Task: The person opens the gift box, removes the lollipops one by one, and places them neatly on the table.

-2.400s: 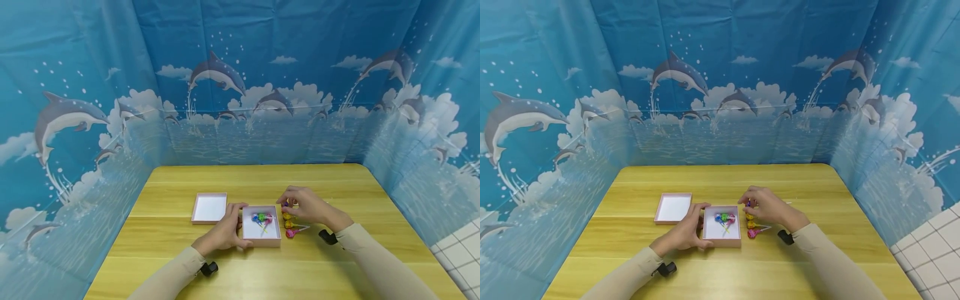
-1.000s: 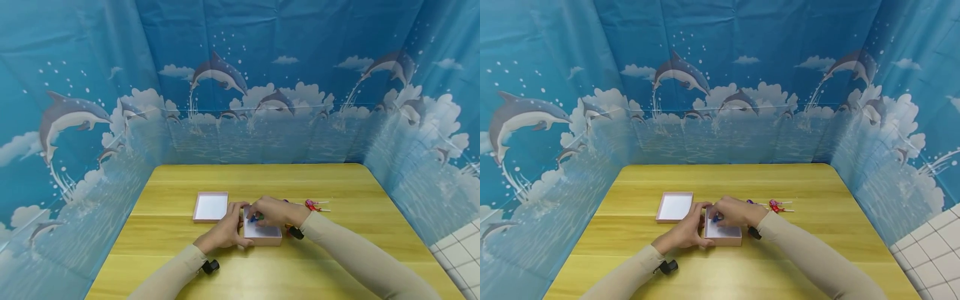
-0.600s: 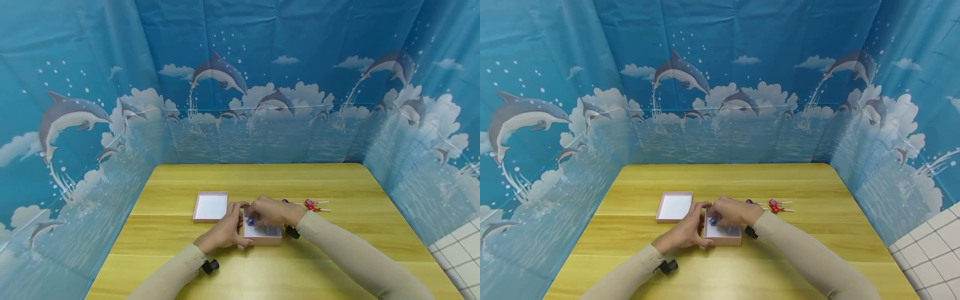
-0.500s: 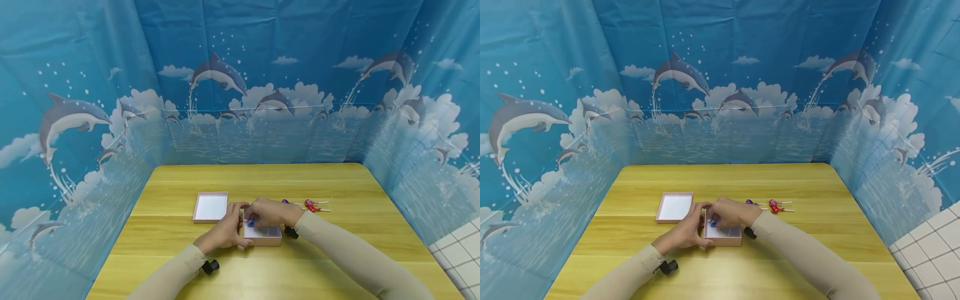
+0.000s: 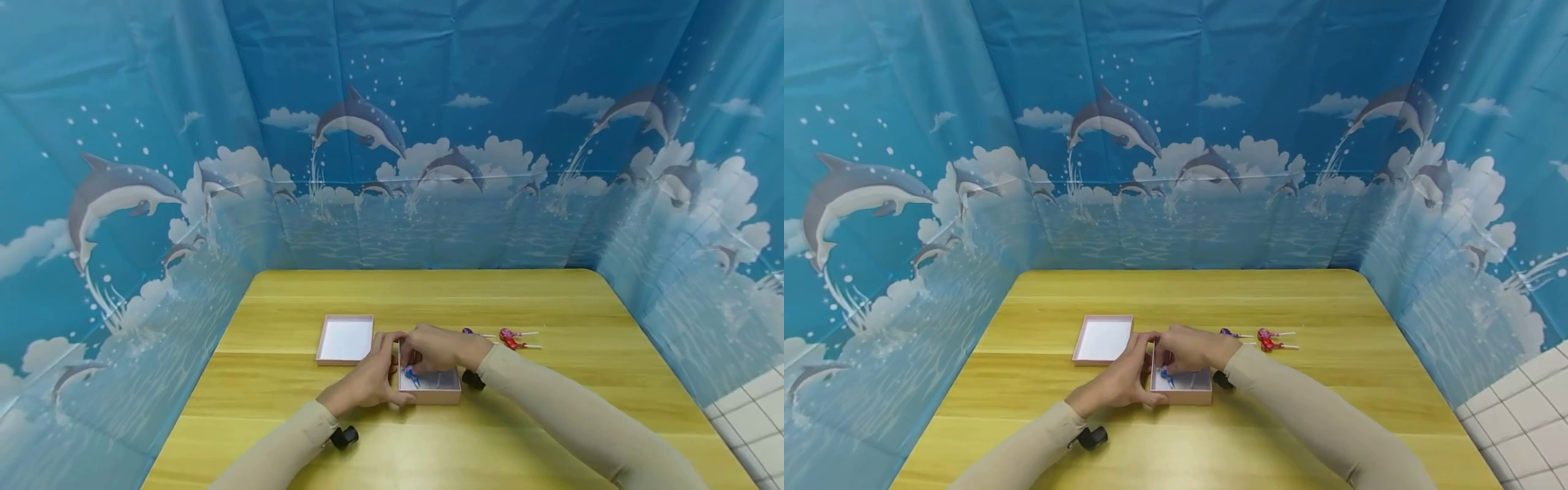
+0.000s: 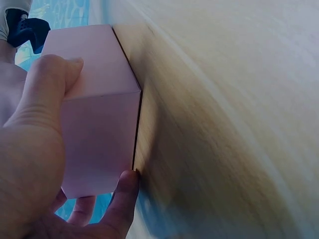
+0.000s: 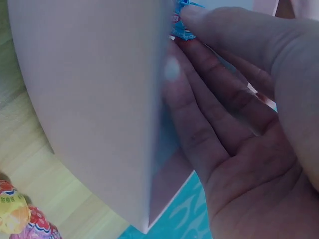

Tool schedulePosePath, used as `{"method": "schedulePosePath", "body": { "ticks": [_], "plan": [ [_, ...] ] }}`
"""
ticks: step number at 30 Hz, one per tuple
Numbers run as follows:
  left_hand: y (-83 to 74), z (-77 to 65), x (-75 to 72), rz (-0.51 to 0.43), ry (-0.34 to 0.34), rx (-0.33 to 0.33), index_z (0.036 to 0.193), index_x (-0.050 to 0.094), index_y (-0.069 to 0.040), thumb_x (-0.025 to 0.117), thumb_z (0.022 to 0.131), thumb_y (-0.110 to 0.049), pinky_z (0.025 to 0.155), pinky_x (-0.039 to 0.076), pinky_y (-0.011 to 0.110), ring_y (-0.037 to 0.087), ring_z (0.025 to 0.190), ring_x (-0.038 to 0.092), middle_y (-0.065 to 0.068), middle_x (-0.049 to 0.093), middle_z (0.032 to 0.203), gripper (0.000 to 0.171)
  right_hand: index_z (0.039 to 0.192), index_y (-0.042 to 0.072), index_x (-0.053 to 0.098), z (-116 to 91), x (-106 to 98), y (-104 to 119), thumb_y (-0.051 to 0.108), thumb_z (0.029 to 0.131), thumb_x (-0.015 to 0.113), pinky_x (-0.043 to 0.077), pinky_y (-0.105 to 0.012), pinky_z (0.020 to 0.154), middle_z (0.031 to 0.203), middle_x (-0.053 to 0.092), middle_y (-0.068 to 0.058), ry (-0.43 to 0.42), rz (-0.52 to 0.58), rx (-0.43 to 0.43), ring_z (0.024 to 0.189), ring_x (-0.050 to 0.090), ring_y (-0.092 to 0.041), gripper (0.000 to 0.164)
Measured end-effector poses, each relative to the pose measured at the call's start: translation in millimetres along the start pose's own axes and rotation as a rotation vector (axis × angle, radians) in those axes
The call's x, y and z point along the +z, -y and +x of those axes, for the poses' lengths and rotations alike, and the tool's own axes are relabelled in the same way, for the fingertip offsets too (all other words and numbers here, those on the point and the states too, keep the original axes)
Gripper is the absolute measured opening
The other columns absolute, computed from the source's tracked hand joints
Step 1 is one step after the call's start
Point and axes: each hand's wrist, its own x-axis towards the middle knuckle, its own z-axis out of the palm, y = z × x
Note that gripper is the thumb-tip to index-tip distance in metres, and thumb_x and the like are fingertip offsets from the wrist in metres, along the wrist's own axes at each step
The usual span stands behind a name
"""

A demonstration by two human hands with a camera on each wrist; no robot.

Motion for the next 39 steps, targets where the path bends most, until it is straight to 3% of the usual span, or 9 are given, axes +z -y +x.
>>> {"method": "schedulePosePath", "body": {
  "ticks": [10, 23, 31, 39],
  "plan": [
    [-0.2, -3.0, 2.1, 0.008, -0.002, -0.006, 0.177, 0.031, -0.014, 0.105, 0.088, -0.044, 0.095, 0.053, 0.027, 0.017, 0.112, 0.058, 0.013, 0.043, 0.152, 0.12, 0.115, 0.01, 0.088, -11, -6, 0, 0.001, 0.101, 0.086, 0.062, -0.021, 0.085, 0.108, 0.085, -0.002, -0.073, 0.011, -0.039, 0.092, 0.073, -0.006, 0.017],
    [-0.6, -2.4, 1.4, 0.014, -0.008, 0.01, 0.175, 0.034, -0.012, 0.106, 0.087, -0.043, 0.095, 0.053, 0.026, 0.019, 0.111, 0.059, 0.014, 0.043, 0.151, 0.118, 0.12, 0.005, 0.086, -33, -14, -3, 0.001, 0.104, 0.084, 0.069, -0.03, 0.093, 0.117, 0.08, -0.005, -0.169, 0.103, 0.01, 0.103, 0.078, -0.012, 0.016],
    [1.5, -0.9, -0.9, 0.019, -0.017, -0.007, 0.177, 0.031, -0.017, 0.105, 0.088, -0.047, 0.098, 0.053, 0.03, 0.016, 0.111, 0.056, 0.013, 0.042, 0.154, 0.119, 0.122, 0.007, 0.086, -41, -14, -7, 0.006, 0.108, 0.082, 0.068, -0.026, 0.091, 0.119, 0.077, -0.004, -0.215, 0.1, 0.022, 0.1, 0.075, -0.007, 0.015],
    [-0.3, 0.4, -0.8, -0.002, 0.001, -0.01, 0.179, 0.029, -0.017, 0.105, 0.088, -0.046, 0.103, 0.056, 0.028, 0.015, 0.116, 0.06, 0.013, 0.041, 0.159, 0.121, 0.125, 0.007, 0.086, -51, -16, -6, 0.01, 0.111, 0.08, 0.069, -0.031, 0.094, 0.12, 0.075, -0.004, -0.238, 0.138, 0.03, 0.105, 0.079, -0.009, 0.016]
  ]
}}
